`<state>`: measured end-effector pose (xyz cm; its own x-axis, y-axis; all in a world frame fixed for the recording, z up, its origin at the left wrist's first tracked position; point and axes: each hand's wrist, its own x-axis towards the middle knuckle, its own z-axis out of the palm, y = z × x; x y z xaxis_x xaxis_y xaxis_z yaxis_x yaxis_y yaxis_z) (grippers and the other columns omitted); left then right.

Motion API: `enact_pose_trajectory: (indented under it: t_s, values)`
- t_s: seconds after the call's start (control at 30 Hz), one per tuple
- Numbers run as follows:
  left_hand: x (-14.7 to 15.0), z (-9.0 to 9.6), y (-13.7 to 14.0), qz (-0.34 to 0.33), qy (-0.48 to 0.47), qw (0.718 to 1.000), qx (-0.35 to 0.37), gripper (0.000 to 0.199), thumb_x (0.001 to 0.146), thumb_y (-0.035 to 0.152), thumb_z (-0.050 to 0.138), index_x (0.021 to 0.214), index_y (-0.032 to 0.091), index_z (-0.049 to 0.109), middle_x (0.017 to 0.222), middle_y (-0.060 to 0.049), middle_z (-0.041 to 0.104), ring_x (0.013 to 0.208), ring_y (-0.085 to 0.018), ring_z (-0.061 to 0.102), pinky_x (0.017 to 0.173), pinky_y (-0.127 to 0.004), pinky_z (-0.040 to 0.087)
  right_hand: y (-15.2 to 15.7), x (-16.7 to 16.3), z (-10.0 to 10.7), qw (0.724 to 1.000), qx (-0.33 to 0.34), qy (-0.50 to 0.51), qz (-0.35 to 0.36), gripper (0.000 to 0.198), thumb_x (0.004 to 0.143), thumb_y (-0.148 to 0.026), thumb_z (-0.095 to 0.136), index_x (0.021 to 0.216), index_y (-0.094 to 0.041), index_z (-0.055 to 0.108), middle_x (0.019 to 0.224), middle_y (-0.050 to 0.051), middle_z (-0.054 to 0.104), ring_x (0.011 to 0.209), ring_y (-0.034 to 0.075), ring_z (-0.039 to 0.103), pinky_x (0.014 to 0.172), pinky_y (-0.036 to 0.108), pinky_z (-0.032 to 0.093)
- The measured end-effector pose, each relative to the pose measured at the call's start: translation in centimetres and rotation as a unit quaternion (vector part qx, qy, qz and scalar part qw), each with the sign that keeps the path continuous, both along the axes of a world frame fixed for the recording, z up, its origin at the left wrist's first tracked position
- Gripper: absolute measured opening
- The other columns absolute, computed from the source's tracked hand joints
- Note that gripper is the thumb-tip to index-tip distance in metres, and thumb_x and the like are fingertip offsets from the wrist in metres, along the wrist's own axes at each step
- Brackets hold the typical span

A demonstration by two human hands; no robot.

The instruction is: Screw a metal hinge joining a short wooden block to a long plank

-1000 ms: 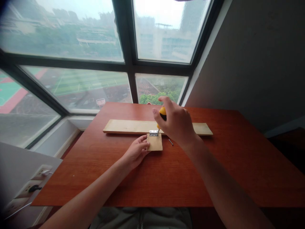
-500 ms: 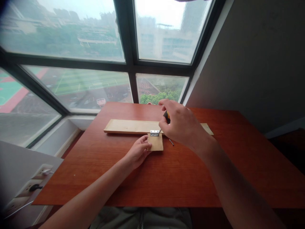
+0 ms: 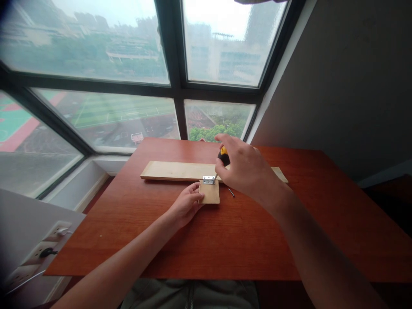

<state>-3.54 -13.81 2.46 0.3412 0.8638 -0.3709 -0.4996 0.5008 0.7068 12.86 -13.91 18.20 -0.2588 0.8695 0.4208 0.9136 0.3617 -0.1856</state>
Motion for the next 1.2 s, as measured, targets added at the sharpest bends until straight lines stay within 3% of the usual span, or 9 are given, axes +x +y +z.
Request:
enact_pose_trajectory:
  t_s: [0.17, 0.23, 0.4, 0.63, 0.83, 1.0, 1.1, 1.2]
  values:
    - [-0.09, 0.02, 0.20, -0.003, -0.002, 1.000, -0.010, 0.046, 0.059, -0.005, 0.057, 0.102, 0.012, 0.062, 0.098, -0.010, 0.070, 0.079, -0.016, 0.066, 0.070, -0.025, 0.054, 0.26, -0.15, -0.11, 0.998, 0.012, -0.041, -0.053, 0.041, 0.089, -0.044, 0.054, 0.123, -0.020, 0.058, 0.095, 0.008, 0.071, 0.079, 0.026, 0.066, 0.064, 0.034, 0.046]
    - [-0.12, -0.01, 0.25, -0.002, -0.003, 1.000, -0.012, 0.045, 0.059, -0.004, 0.058, 0.100, 0.012, 0.062, 0.099, -0.011, 0.070, 0.079, -0.016, 0.066, 0.070, -0.025, 0.055, 0.30, -0.23, -0.06, 0.998, 0.006, -0.038, -0.052, 0.038, 0.089, -0.039, 0.054, 0.122, -0.021, 0.058, 0.092, 0.006, 0.071, 0.078, 0.025, 0.066, 0.065, 0.033, 0.045]
    - [-0.23, -0.09, 0.23, -0.008, -0.005, 1.000, -0.014, 0.044, 0.059, -0.004, 0.058, 0.100, 0.012, 0.061, 0.101, -0.011, 0.070, 0.083, -0.019, 0.067, 0.071, -0.029, 0.057, -0.07, -0.42, 0.21, 1.000, -0.014, -0.006, -0.006, 0.042, 0.080, -0.022, 0.057, 0.122, -0.023, 0.057, 0.109, 0.004, 0.069, 0.084, 0.021, 0.065, 0.069, 0.030, 0.045]
    - [-0.31, 0.04, 0.16, -0.012, 0.000, 1.000, -0.017, 0.044, 0.060, -0.004, 0.056, 0.101, 0.013, 0.059, 0.101, -0.012, 0.070, 0.083, -0.020, 0.068, 0.071, -0.031, 0.058, -0.02, -0.59, 0.22, 0.999, -0.003, -0.029, -0.037, 0.025, 0.089, -0.036, 0.053, 0.109, -0.023, 0.062, 0.094, 0.003, 0.071, 0.076, 0.021, 0.064, 0.064, 0.032, 0.042]
    - [-0.27, 0.06, 0.20, -0.013, -0.002, 1.000, -0.020, 0.045, 0.060, -0.004, 0.057, 0.102, 0.013, 0.060, 0.100, -0.011, 0.070, 0.081, -0.018, 0.067, 0.071, -0.029, 0.058, -0.18, -0.48, 0.21, 0.999, 0.006, -0.029, -0.016, 0.039, 0.080, -0.022, 0.056, 0.119, -0.022, 0.058, 0.120, 0.006, 0.066, 0.085, 0.021, 0.065, 0.066, 0.031, 0.043]
    - [-0.29, 0.11, 0.16, -0.008, 0.005, 1.000, -0.026, 0.044, 0.060, -0.004, 0.058, 0.100, 0.013, 0.061, 0.095, -0.009, 0.069, 0.080, -0.017, 0.067, 0.070, -0.028, 0.057, -0.25, -0.63, 0.25, 0.996, 0.021, -0.060, -0.063, 0.024, 0.089, -0.039, 0.054, 0.105, -0.024, 0.063, 0.097, 0.004, 0.071, 0.075, 0.021, 0.064, 0.059, 0.031, 0.039]
    - [-0.28, 0.10, 0.18, -0.005, 0.006, 0.999, -0.031, 0.044, 0.059, -0.004, 0.058, 0.099, 0.013, 0.061, 0.095, -0.008, 0.069, 0.080, -0.017, 0.066, 0.070, -0.028, 0.057, -0.13, -0.59, 0.13, 0.997, 0.022, -0.051, -0.051, 0.019, 0.090, -0.034, 0.052, 0.101, -0.023, 0.063, 0.092, 0.003, 0.071, 0.075, 0.021, 0.064, 0.060, 0.030, 0.039]
    - [-0.23, -0.02, 0.21, -0.004, 0.003, 1.000, -0.029, 0.044, 0.059, -0.004, 0.058, 0.100, 0.013, 0.062, 0.094, -0.008, 0.069, 0.080, -0.017, 0.066, 0.070, -0.028, 0.057, -0.14, -0.40, 0.02, 0.999, 0.017, -0.027, -0.027, 0.028, 0.083, -0.024, 0.055, 0.110, -0.022, 0.060, 0.102, 0.004, 0.070, 0.079, 0.020, 0.064, 0.064, 0.030, 0.042]
